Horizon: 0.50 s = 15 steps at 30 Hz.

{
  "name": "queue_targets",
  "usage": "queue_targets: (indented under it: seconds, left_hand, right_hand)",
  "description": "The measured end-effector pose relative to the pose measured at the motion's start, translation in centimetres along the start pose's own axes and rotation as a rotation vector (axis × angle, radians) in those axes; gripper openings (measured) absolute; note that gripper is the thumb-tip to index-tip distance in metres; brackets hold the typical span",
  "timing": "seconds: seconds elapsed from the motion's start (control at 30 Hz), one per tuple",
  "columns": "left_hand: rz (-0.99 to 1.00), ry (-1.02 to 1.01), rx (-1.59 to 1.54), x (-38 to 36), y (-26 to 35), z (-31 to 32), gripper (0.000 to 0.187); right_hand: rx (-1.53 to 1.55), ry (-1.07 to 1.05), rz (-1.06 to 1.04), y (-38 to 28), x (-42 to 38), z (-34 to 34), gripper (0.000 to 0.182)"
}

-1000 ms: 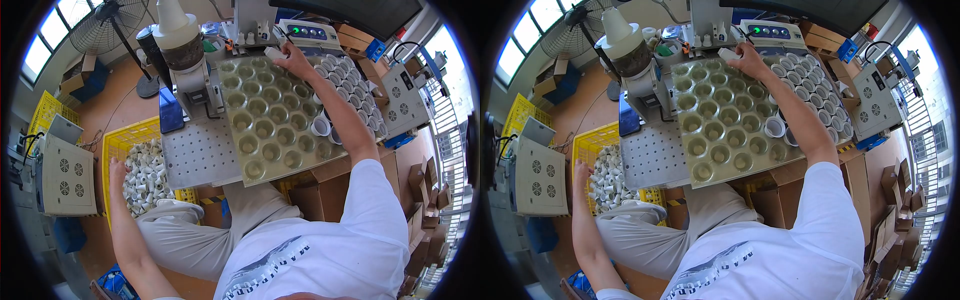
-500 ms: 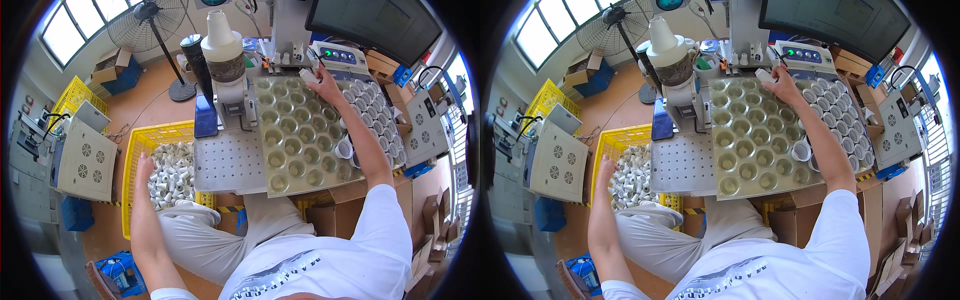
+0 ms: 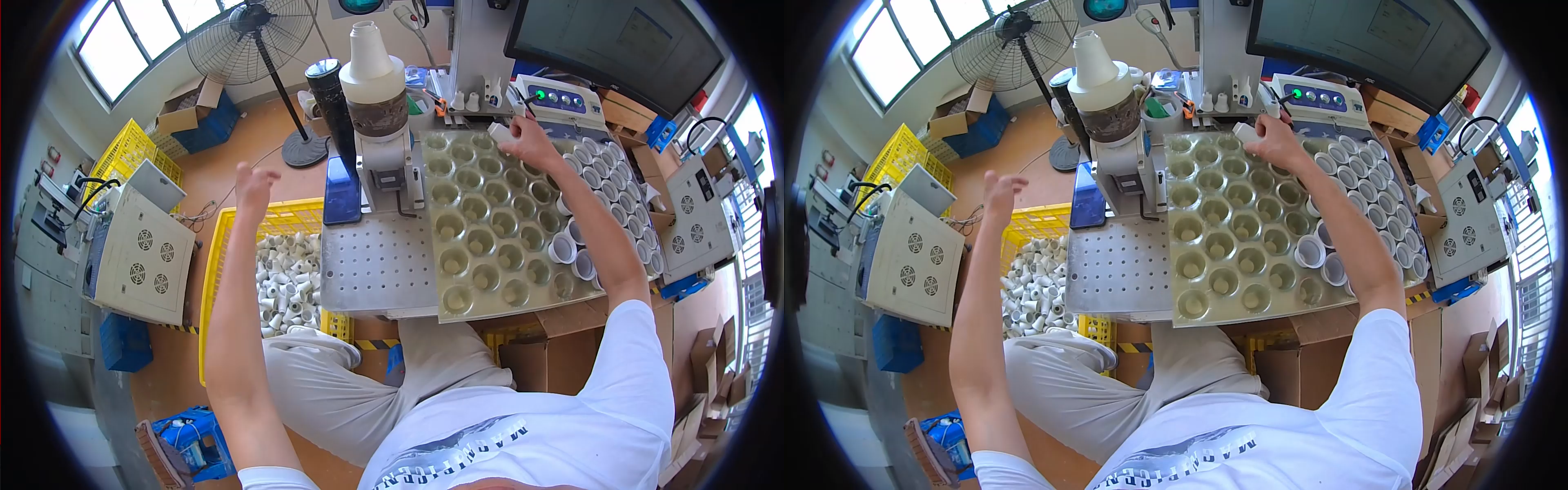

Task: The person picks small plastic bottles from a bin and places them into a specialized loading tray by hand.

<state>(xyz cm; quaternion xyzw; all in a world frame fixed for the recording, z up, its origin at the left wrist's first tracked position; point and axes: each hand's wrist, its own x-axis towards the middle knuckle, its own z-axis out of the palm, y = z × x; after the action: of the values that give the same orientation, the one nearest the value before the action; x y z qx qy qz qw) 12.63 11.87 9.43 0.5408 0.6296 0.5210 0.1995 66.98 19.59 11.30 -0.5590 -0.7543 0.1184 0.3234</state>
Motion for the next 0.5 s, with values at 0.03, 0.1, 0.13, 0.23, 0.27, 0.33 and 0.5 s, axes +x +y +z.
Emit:
queue_targets:
  seconds: [0.03,0.1,0.13,0.23,0.27,0.33,0.5]
  left_hand:
    - [0.054,-0.005,-0.021,1.3,4.5,1.7,0.017]
    - [0.145,0.040,0.050,5.3,11.1,5.2,0.015]
    - [0.172,0.089,0.056,4.2,17.2,7.0,0.019]
    - [0.048,-0.037,-0.242,3.3,26.2,11.1,0.030]
    - [0.078,-0.049,-0.204,3.3,26.6,11.2,0.031]
    - [0.396,0.054,0.120,4.7,25.7,10.8,0.032]
    - [0.773,0.317,0.628,4.0,16.7,1.6,0.028]
  right_hand:
    - [0.042,-0.062,0.013,-1.2,1.2,-0.7,0.040]
    - [0.211,-0.076,0.000,-5.5,2.9,-2.5,0.038]
    - [0.337,-0.030,-0.027,-8.7,3.6,-3.4,0.038]
    - [0.651,0.138,-0.204,-15.2,6.6,-3.8,0.038]
    - [0.737,0.197,-0.266,-17.4,7.3,-3.5,0.038]
    - [0.937,0.183,-0.357,-22.6,6.8,-2.7,0.034]
    - [0.575,0.134,-0.380,-24.2,5.8,1.8,0.038]
